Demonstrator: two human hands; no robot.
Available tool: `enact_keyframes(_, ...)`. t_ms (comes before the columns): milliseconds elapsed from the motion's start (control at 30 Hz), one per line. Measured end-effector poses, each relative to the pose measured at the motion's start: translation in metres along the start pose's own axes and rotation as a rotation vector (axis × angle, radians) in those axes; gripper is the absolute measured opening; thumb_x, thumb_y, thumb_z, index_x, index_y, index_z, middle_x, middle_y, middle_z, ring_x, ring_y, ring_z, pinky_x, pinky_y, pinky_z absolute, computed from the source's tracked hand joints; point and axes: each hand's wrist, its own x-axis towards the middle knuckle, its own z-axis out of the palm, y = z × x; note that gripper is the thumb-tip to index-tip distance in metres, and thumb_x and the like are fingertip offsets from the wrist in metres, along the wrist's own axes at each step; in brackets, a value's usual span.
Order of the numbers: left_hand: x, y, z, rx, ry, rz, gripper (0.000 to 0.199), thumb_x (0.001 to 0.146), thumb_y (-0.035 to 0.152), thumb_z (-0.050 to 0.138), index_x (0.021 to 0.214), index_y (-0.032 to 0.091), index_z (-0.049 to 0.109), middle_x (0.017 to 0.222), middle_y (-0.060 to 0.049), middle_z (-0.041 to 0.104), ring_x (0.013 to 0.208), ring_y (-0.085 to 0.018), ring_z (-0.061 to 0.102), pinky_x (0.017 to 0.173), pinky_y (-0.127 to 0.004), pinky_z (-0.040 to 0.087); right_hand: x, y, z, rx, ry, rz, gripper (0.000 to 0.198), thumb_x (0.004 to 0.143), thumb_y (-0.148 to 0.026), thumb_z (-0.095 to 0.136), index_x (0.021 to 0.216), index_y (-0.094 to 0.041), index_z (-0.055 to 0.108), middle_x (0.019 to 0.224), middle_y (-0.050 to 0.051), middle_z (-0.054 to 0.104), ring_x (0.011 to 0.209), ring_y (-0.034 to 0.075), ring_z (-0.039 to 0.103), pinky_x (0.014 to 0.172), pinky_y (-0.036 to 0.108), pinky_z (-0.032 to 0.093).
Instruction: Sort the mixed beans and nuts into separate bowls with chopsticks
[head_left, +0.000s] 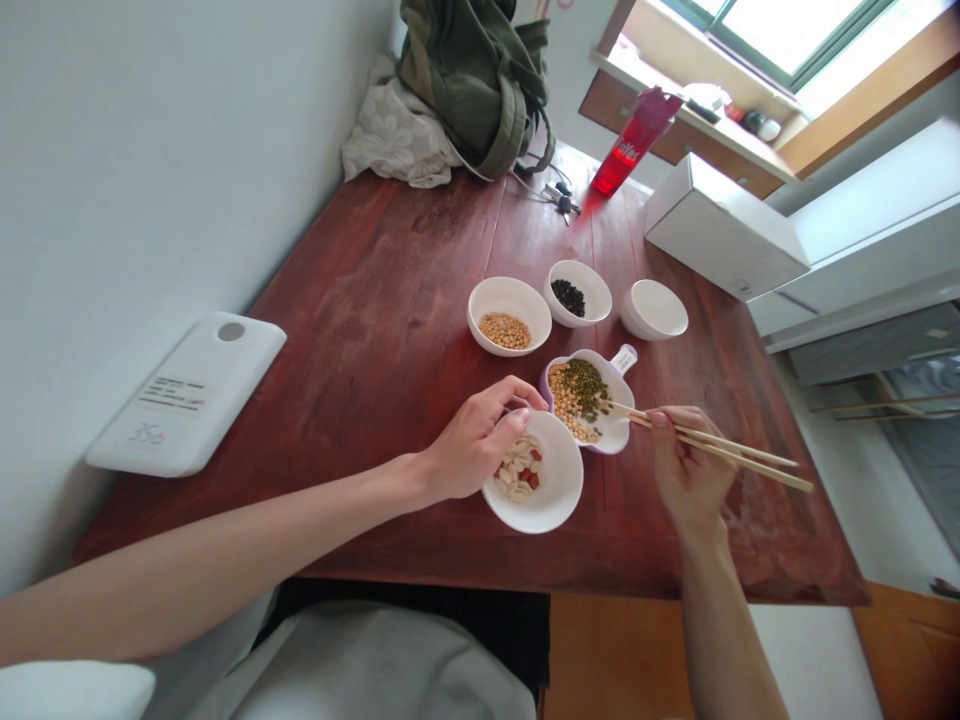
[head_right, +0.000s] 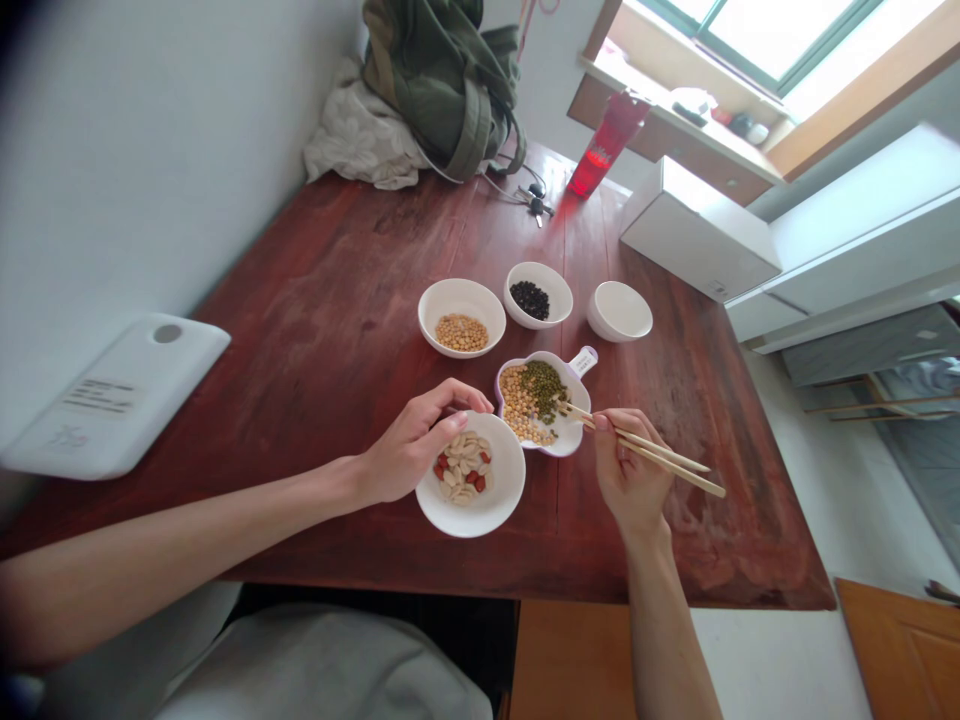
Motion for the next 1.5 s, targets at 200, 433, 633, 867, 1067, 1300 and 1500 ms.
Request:
enact_keyframes(200, 0.0, 0.002, 0.0, 0.003, 0.003, 0.003, 0.022, 0.109, 0.034, 0.052, 0.116, 0.019, 0.067, 0.118, -0.011, 0.078, 0.104, -0.025, 0.073, 0.095, -0.04, 0.058, -0.003, 0.005, -0.006, 0.025, 0.043, 0.023, 0.013, 0.104, -0.02, 0.072, 0.091, -0.02, 0.075, 0.085, 0.003, 0.077, 0.074, 0.018, 0.074, 0.067, 0.03, 0.058)
enact_keyframes(433, 0.0, 0.002, 0.0, 0.001, 0.002, 0.004, 0.022, 0.11, 0.034, 0.052, 0.116, 0.019, 0.067, 0.118, -0.01, 0.078, 0.104, -0.025, 0.073, 0.094, -0.04, 0.058, -0.005, -0.044, -0.025, 0.29, 0.213, -0.016, 0.01, 0.099, -0.019, 0.075, 0.09, -0.021, 0.079, 0.081, 0.002, 0.078, 0.074, 0.024, 0.081, 0.061, 0.037, 0.065)
enact_keyframes(633, 0.001, -0.001, -0.001, 0.0, -0.004, 0.008, 0.022, 0.111, 0.034, 0.052, 0.118, 0.02, 0.067, 0.121, -0.01, 0.077, 0.104, -0.024, 0.073, 0.094, -0.039, 0.058, 0.004, -0.034, -0.023, 0.22, 0.16, -0.045, 0.009, 0.098, -0.015, 0.074, 0.096, -0.022, 0.079, 0.087, 0.002, 0.081, 0.078, 0.023, 0.082, 0.064, 0.035, 0.066)
enact_keyframes(867, 0.0, 0.0, -0.001, 0.005, 0.001, 0.005, 0.022, 0.11, 0.034, 0.053, 0.116, 0.019, 0.068, 0.118, -0.01, 0.078, 0.104, -0.025, 0.074, 0.094, -0.039, 0.059, 0.003, 0.008, -0.01, 0.008, -0.046, -0.138, 0.014, 0.098, -0.013, 0.075, 0.106, -0.023, 0.078, 0.096, 0.004, 0.082, 0.082, 0.02, 0.081, 0.07, 0.031, 0.065)
enact_keyframes(1067, 0.0, 0.0, 0.0, 0.002, 0.002, 0.004, 0.022, 0.11, 0.034, 0.053, 0.116, 0.019, 0.067, 0.118, -0.01, 0.078, 0.104, -0.024, 0.073, 0.094, -0.039, 0.059, 0.006, 0.008, -0.005, -0.038, -0.074, -0.178, 0.013, 0.1, -0.013, 0.073, 0.106, -0.025, 0.077, 0.094, 0.004, 0.081, 0.078, 0.018, 0.08, 0.067, 0.029, 0.065)
enact_keyframes(1300, 0.0, 0.001, 0.0, 0.002, 0.001, 0.004, 0.022, 0.11, 0.034, 0.053, 0.116, 0.019, 0.067, 0.119, -0.011, 0.078, 0.103, -0.025, 0.074, 0.094, -0.039, 0.059, 0.008, 0.01, -0.003, -0.058, -0.095, -0.188, 0.012, 0.099, -0.013, 0.074, 0.105, -0.024, 0.076, 0.093, 0.003, 0.08, 0.076, 0.016, 0.078, 0.067, 0.026, 0.063)
enact_keyframes(1500, 0.0, 0.002, 0.0, -0.004, 0.001, 0.0, 0.022, 0.11, 0.034, 0.052, 0.116, 0.019, 0.067, 0.12, -0.011, 0.078, 0.105, -0.025, 0.073, 0.097, -0.04, 0.057, 0.005, 0.014, -0.005, -0.044, -0.101, -0.147, 0.01, 0.1, -0.015, 0.074, 0.104, -0.024, 0.076, 0.094, 0.004, 0.079, 0.078, 0.018, 0.078, 0.067, 0.028, 0.062)
